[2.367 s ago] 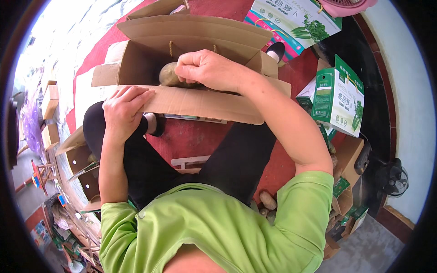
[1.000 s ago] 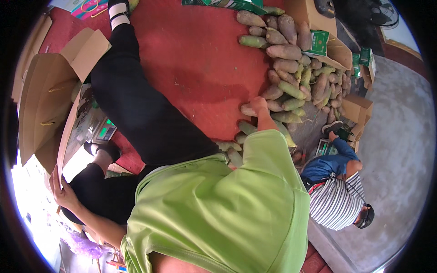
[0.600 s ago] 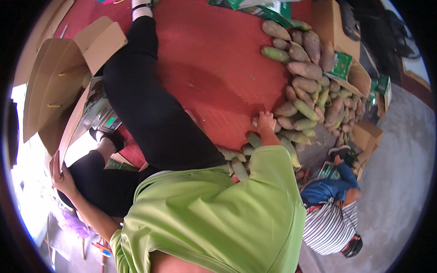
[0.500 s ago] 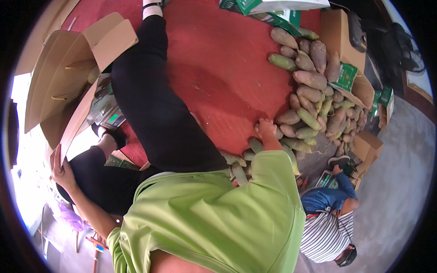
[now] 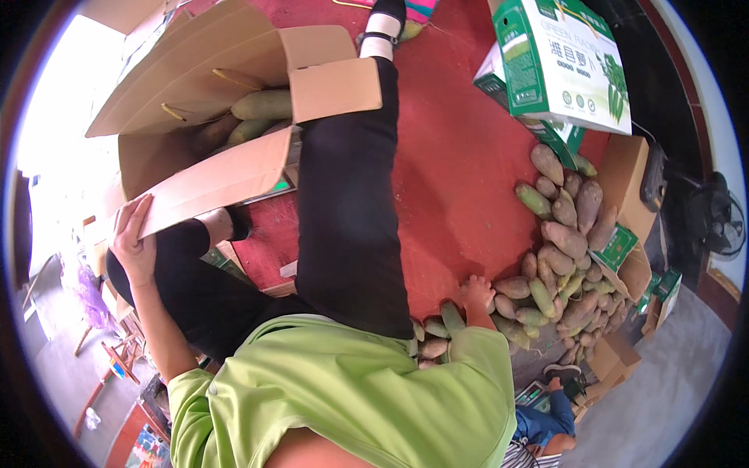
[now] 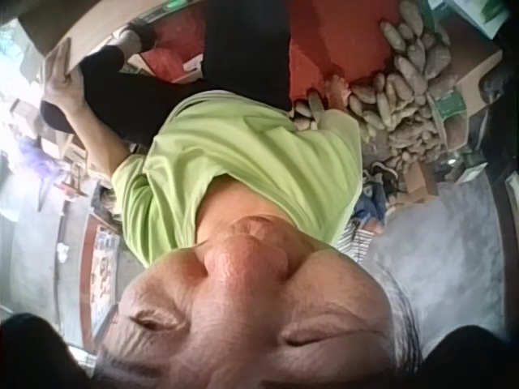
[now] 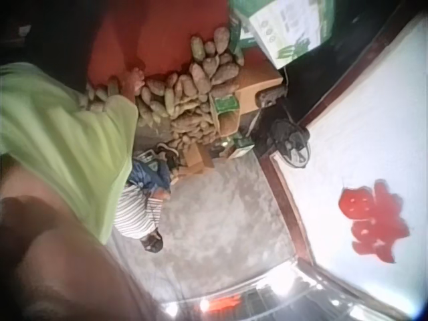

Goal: Pack vegetables into boxes and weigh them on a scale.

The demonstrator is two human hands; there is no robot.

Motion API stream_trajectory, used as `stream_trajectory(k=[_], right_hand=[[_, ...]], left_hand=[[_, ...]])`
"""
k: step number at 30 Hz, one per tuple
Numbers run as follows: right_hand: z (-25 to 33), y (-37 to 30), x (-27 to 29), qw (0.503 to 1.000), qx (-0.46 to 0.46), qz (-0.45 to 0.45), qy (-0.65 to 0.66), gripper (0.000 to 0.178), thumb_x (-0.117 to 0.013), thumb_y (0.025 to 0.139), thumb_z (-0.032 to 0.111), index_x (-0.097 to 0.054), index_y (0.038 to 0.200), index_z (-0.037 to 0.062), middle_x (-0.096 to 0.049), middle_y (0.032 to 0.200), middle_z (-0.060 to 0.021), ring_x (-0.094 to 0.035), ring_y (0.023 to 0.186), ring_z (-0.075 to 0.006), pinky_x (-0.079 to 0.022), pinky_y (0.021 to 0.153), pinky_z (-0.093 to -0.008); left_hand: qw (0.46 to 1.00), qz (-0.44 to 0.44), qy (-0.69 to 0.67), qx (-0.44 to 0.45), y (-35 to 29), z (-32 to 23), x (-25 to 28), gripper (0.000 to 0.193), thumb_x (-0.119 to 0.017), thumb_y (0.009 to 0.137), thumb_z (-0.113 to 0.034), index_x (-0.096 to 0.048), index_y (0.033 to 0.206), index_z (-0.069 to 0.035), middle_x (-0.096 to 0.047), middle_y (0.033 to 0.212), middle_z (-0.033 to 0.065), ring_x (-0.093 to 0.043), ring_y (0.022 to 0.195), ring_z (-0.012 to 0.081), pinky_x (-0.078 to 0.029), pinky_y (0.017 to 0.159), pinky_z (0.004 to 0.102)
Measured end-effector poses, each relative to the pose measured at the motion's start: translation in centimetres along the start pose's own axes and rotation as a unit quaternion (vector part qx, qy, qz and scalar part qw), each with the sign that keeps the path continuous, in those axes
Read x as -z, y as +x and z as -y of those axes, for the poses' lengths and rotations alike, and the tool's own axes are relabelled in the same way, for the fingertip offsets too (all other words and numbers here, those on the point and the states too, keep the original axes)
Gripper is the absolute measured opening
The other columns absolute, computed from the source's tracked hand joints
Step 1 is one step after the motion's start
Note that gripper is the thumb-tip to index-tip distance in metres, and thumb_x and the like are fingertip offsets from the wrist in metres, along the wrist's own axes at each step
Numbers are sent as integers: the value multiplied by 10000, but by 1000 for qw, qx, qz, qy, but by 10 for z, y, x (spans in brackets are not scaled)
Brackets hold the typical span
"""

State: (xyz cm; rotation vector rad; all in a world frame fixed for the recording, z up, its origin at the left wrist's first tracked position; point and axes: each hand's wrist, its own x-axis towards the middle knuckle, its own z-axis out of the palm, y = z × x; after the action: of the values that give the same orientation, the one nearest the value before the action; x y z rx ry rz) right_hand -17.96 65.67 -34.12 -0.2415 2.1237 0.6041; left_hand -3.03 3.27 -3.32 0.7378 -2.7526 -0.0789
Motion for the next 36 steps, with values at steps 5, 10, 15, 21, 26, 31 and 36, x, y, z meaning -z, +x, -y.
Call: stream_trajectory(k=[5,10,15,21,26,31,36], right_hand=[[-15,5,18,980,-90,-87,152,548,-739,738,332,-499,1199,159,-530,1259,-108,-548,1147,-326,-464,945,-449],[-14,12,48,908,-59,-227,347,562,-783,715,159,-497,1197,116,-573,1149,-92,-586,1062,-304,-489,868,-411],[4,14,132,651,192,-327,657,464,-702,814,28,-468,1214,40,-509,1088,-31,-502,1053,-167,-447,910,-309],[54,-114,354,534,313,-405,673,599,-627,835,-31,-389,1382,16,-456,1348,-108,-442,1239,-215,-330,1069,-351],[92,-189,465,505,473,-409,595,561,-636,882,76,-386,1382,19,-451,1344,-134,-474,1219,-248,-440,1001,-390],[191,-224,510,544,579,-311,522,496,-733,770,25,-519,1216,60,-589,1132,-67,-574,1047,-151,-497,863,-296],[299,-203,519,602,607,-303,421,542,-817,716,212,-524,1147,63,-591,988,-80,-592,877,-152,-505,729,-286]], left_hand=[[999,-9,8,-35,5,0,2,357,-592,653,20,-723,973,-68,-676,952,65,-654,931,242,-501,845,325],[999,-20,6,-38,7,0,5,375,-606,621,12,-725,964,-84,-671,924,54,-653,906,239,-525,785,339],[999,-21,2,-43,4,5,8,376,-619,612,-3,-724,957,-112,-668,915,18,-650,884,223,-528,753,334],[998,-29,-8,-47,4,10,9,342,-637,633,-43,-713,952,-140,-665,924,-15,-652,879,200,-528,724,326],[999,-21,-16,-43,2,12,12,363,-638,629,-43,-712,969,-149,-661,929,-21,-646,902,199,-520,751,333],[998,-21,-22,-46,3,13,14,379,-633,622,-13,-717,971,-133,-664,929,-3,-644,888,212,-521,735,332],[999,-18,-25,-40,3,15,12,377,-644,619,-33,-709,973,-142,-659,927,-14,-637,898,204,-514,764,341]])
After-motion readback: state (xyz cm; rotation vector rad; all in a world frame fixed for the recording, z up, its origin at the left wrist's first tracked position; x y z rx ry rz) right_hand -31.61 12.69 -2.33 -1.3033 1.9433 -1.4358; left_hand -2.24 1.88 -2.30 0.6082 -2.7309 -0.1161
